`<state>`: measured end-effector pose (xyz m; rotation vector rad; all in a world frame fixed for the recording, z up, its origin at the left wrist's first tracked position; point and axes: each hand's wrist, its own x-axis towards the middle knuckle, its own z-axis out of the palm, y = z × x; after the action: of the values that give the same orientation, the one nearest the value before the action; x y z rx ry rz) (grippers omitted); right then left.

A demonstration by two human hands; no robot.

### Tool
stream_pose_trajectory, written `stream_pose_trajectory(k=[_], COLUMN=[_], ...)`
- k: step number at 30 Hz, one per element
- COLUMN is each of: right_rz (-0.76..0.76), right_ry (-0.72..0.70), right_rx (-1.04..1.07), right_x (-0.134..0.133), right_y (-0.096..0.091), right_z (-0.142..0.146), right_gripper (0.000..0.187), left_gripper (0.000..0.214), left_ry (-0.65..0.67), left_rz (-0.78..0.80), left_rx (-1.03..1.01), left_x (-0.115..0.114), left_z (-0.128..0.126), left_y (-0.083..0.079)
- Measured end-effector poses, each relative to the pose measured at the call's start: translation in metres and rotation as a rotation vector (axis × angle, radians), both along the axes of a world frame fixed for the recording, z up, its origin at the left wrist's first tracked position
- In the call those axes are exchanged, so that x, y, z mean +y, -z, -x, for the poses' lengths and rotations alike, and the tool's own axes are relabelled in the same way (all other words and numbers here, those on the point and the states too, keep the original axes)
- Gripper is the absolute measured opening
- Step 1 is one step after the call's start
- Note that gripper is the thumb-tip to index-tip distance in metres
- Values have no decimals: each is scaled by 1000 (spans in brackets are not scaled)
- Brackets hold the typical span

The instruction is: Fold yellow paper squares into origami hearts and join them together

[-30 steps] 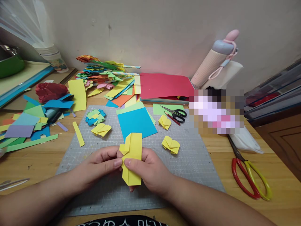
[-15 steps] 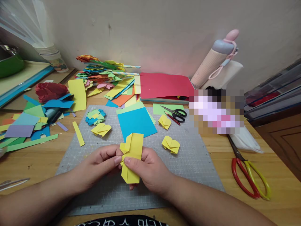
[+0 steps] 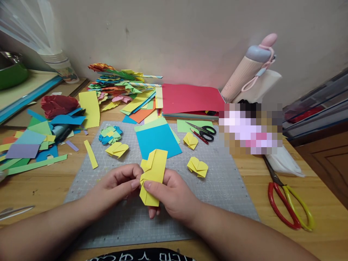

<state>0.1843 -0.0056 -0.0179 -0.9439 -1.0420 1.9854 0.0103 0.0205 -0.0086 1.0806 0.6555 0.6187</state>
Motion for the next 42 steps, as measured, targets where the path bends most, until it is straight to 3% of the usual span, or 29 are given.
stream_pose_trajectory(k=[13, 27, 42], right_rz=[-71, 4, 117], right_ry=[88, 25, -7], right_rx=[-202, 141, 154], right_x=[-1, -1, 3], right_y=[-8, -2, 7], right_z=[3, 2, 1], right_gripper=[27, 23, 23], left_gripper=[15, 16, 14], left_ry=[-140, -166, -135], left_rz=[-137, -130, -117], left_rx=[266, 265, 225], left_x=[1, -3, -3], left_z=[-6, -7, -6], left_y=[-5, -5, -4])
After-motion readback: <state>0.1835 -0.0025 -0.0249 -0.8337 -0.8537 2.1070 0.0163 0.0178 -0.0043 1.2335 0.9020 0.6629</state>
